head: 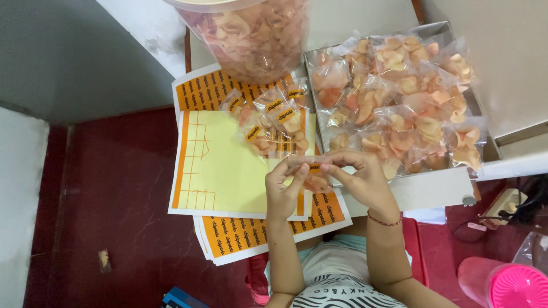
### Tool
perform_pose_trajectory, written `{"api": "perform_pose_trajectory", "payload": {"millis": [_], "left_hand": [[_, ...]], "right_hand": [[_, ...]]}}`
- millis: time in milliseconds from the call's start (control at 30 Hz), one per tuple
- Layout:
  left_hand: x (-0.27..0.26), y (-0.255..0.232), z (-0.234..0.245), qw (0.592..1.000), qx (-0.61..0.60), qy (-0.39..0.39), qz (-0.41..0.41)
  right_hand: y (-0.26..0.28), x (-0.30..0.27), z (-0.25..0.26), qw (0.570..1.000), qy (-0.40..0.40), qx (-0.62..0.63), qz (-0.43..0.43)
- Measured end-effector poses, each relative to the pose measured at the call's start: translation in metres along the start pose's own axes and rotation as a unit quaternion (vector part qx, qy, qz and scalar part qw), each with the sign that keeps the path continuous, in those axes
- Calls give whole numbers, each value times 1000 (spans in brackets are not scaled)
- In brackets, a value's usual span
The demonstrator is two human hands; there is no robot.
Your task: Labeling small plastic bags of snacks by peeling stickers from a sheet and applying them to the bags.
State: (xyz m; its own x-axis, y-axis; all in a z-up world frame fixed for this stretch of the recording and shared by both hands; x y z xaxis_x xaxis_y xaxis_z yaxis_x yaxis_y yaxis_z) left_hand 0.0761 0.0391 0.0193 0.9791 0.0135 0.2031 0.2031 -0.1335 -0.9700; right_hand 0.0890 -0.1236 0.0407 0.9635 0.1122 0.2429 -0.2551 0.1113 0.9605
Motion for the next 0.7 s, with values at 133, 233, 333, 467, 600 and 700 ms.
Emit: {"api": "perform_pose_trajectory", "payload": {"millis": [133, 233, 333, 467, 600, 700], "left_hand": [[-2, 14, 18, 999, 22, 3, 26], [-9, 45, 38, 999, 5, -9, 48], [-7, 33, 53, 997, -16, -64, 51], [-8, 29, 74, 980, 9, -187, 65], [-9, 26, 75, 971, 77, -212, 74], [-11, 39, 82, 969, 89, -217, 82]], "right_hand": [[-5, -1, -8, 1000, -2, 16, -26], [-13, 1, -23, 998, 23, 15, -57], [-18, 22, -40, 998, 10, 29, -61], [-14, 65, -62, 997, 11, -37, -73], [-5, 78, -71, 988, 42, -139, -46], [2, 63, -60, 990, 34, -127, -47]]}}
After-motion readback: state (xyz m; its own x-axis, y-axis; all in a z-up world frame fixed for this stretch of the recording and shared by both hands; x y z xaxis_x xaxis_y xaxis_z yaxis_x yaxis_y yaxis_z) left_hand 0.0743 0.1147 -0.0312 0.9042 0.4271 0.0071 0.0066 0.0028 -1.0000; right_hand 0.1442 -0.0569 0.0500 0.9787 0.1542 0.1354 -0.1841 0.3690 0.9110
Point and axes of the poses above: each hand's wrist, its own x-axis towards the middle knuckle, its own z-axis out of the back of the hand, y = z × x, the point moved 8 cm from there along x, towards the middle knuckle, and after that the axes turned 3 degrees about z, right-handed, at the moved point
